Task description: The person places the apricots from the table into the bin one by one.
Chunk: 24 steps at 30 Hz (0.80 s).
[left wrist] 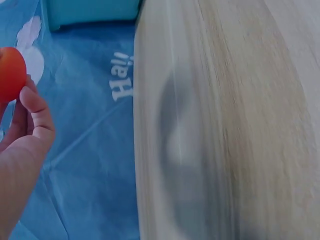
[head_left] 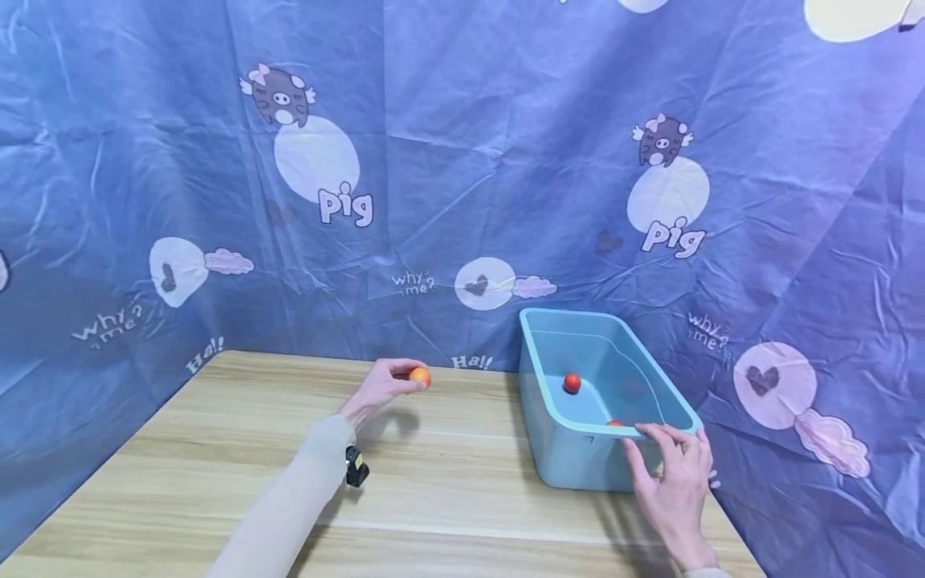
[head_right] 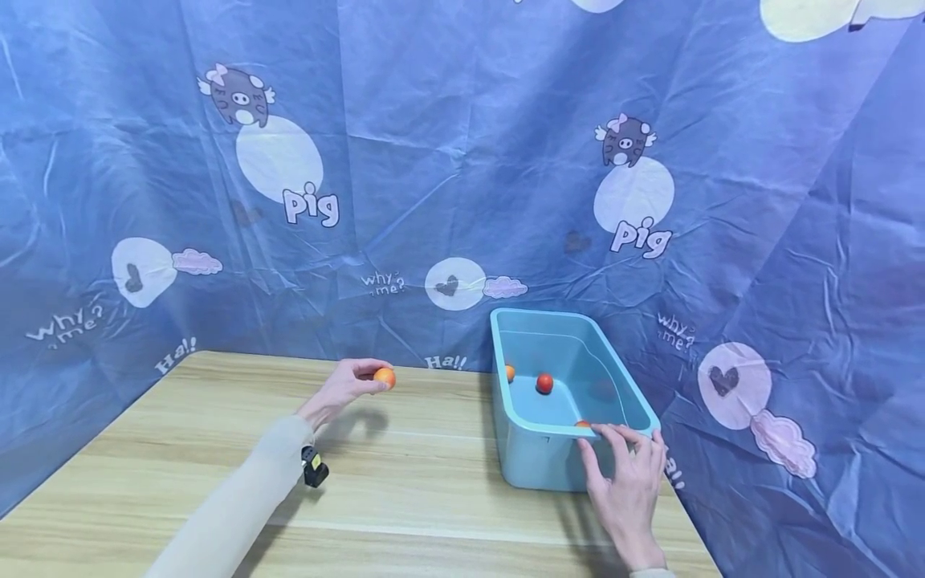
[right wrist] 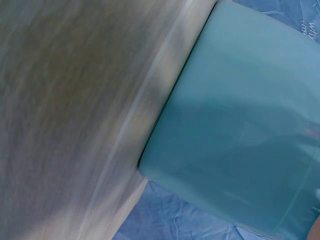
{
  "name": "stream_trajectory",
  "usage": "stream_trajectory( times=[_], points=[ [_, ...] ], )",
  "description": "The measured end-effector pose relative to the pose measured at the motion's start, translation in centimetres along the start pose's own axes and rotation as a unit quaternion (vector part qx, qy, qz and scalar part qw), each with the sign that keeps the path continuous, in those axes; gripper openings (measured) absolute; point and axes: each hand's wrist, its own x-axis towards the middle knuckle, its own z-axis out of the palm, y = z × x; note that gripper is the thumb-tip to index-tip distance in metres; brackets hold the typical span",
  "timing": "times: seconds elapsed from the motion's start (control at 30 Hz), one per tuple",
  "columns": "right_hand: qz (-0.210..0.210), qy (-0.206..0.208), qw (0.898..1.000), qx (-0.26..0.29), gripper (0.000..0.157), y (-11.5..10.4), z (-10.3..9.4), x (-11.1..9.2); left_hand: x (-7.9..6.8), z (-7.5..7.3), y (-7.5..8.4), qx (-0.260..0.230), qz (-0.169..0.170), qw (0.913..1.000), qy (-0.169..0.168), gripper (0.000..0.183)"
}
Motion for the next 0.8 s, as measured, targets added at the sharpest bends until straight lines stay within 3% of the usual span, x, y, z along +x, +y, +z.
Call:
stream_trajectory(
  times=[0.17, 0.4, 0.8],
  points=[
    [-0.001, 0.001, 1.0, -0.001, 0.057, -0.2, 0.1, 0.1, 0.0, 1.4, 2.2, 0.013, 0.015, 0.9997, -0.015, 0.04],
    [-0.005, 0.007, 1.0, -0.003, 0.057, 0.0, 0.0, 0.3, 2.3, 3.2, 1.4, 0.017, 0.023, 0.9993, -0.023, 0.041],
    [0.002, 0.001, 1.0, -0.007, 0.057, -0.1, -0.1, 0.1, 3.2, 6.0, 2.6, 0.001, 0.047, 0.9988, -0.013, 0.039]
  ],
)
